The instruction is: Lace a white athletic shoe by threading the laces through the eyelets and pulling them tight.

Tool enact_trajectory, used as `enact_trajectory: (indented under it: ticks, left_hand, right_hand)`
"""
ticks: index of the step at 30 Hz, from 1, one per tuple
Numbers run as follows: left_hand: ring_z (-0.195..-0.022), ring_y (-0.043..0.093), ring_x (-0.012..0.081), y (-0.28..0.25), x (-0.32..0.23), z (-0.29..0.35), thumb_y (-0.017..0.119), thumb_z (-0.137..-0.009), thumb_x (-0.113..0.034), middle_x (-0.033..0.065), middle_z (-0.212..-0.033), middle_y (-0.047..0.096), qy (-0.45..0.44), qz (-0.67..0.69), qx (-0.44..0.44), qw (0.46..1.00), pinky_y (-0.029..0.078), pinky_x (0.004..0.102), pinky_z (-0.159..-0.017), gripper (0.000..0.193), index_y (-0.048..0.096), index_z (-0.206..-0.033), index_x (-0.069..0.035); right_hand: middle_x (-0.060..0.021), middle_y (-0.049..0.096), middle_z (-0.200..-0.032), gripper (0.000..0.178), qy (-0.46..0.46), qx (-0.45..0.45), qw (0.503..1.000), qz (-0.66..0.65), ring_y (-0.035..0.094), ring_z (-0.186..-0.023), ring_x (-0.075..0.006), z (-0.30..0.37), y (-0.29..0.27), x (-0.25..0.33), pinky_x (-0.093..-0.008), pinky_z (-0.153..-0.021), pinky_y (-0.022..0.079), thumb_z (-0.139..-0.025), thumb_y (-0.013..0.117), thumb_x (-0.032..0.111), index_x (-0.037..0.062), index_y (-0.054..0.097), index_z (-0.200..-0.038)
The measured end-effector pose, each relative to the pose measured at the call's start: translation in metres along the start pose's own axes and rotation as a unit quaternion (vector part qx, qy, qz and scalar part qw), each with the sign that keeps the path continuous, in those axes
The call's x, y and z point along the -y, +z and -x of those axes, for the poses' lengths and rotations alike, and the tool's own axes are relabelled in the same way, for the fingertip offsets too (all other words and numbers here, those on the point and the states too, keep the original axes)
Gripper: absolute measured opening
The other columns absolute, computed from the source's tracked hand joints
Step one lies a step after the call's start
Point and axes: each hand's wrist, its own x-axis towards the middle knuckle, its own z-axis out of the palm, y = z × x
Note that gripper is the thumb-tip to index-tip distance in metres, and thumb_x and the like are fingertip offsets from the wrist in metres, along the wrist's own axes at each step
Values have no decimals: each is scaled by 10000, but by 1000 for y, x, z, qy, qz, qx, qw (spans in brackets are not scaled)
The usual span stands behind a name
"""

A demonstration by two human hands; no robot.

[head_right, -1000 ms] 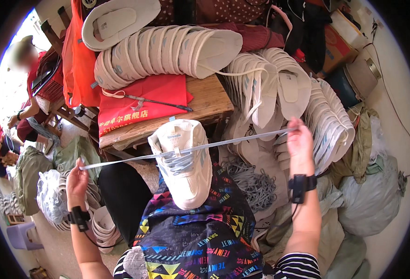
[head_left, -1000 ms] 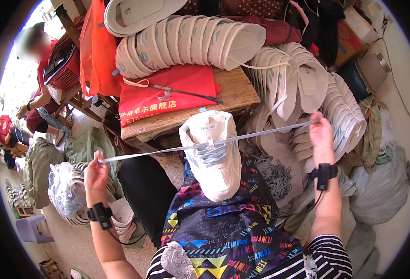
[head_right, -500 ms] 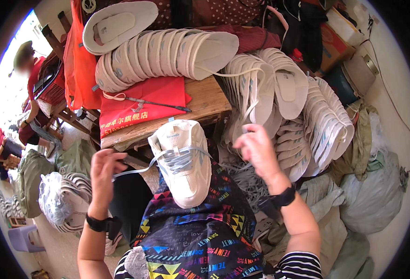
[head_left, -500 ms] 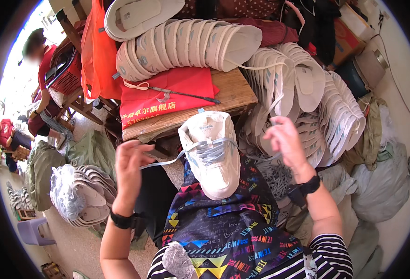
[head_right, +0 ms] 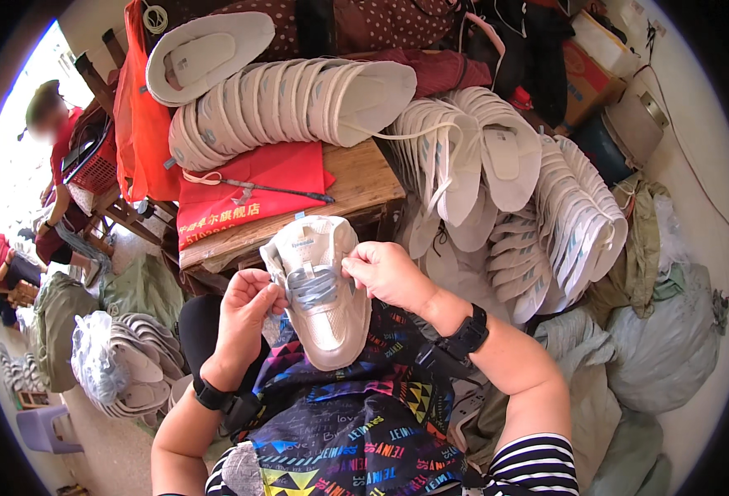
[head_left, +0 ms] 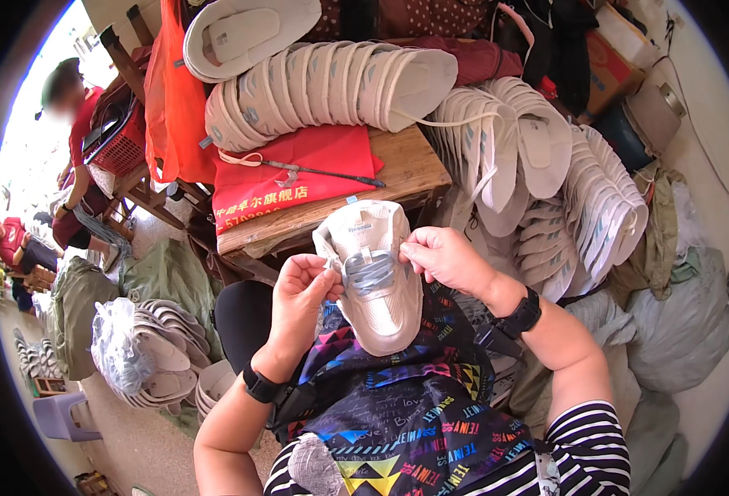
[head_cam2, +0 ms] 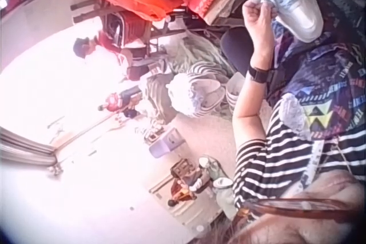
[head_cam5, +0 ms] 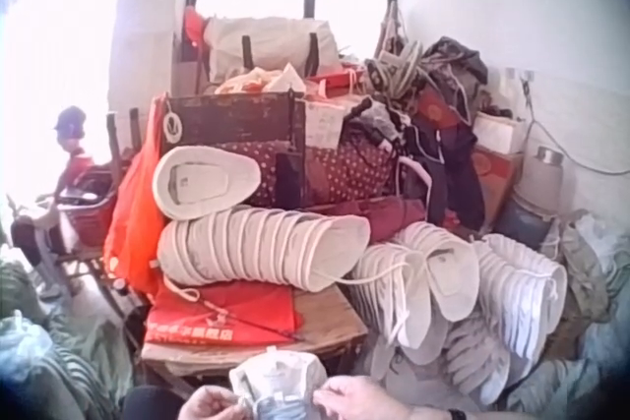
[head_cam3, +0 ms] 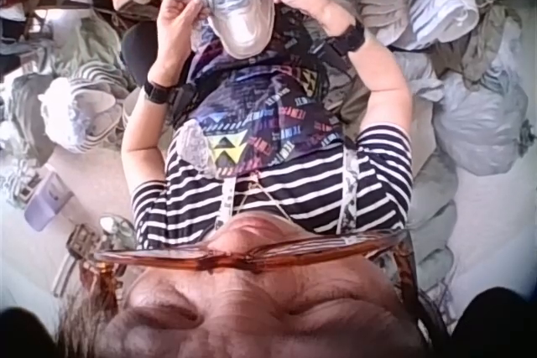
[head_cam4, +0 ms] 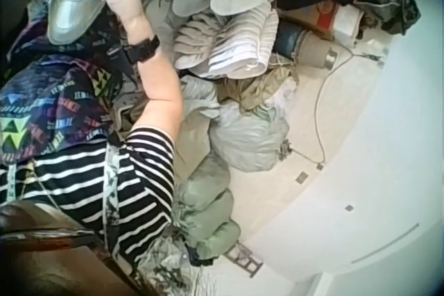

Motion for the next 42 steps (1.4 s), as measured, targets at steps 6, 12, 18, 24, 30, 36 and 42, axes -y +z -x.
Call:
enact_trajectory:
  ticks: [6,12,18,24,30,36,42]
  left_hand:
    - [-718,620,123,-4,-2,0,601,-945,-32,61,-847,637,-39,-3,26,999,500,247,-661,135,483,-999,-70]
    - [-666,606,107,-3,-11,-8,615,-910,-26,56,-803,639,-65,-53,45,995,486,230,-612,176,463,-983,-75]
    - [-628,572,88,-4,-18,-24,598,-898,3,49,-790,624,-38,-107,64,991,468,214,-563,175,458,-985,-58]
    - [-626,580,111,5,-38,-23,649,-854,0,55,-725,575,79,-378,71,920,473,258,-564,247,500,-1049,-31]
    - [-884,531,312,-15,-53,-39,780,-692,-110,108,-918,502,373,-586,175,698,463,424,-777,296,643,-953,-95]
    - [-1033,487,334,-12,-55,-47,743,-766,-225,125,-1064,516,356,-575,194,710,441,449,-897,152,703,-850,-105]
    - [-1171,419,402,-12,-21,-51,711,-787,-216,165,-1268,518,304,-563,178,748,409,474,-997,153,719,-813,-66]
  right_hand:
    - [-82,600,-633,217,-70,-24,986,147,600,-560,-158,-5,1,3,-320,-524,488,-899,624,201,13,628,-790]
    - [-156,636,-645,214,-277,-127,790,533,651,-587,-336,4,20,21,-438,-524,524,-849,570,125,-38,544,-986]
    - [-171,631,-644,303,-296,-69,812,498,648,-578,-346,-8,16,24,-457,-514,515,-873,555,104,-50,497,-1128]
    - [-204,641,-719,337,-287,18,839,461,652,-671,-399,-12,2,34,-492,-589,515,-869,585,97,23,508,-1189]
    - [-98,609,-927,215,-352,40,717,600,602,-904,-299,-13,-9,64,-425,-753,482,-774,709,170,102,654,-970]
    - [-88,529,-994,174,-368,98,722,577,498,-988,-288,-22,-13,76,-412,-849,436,-756,750,236,95,693,-839]
    - [-85,503,-1005,148,-261,48,853,450,447,-1023,-296,-30,-6,55,-394,-919,390,-742,750,225,84,704,-743]
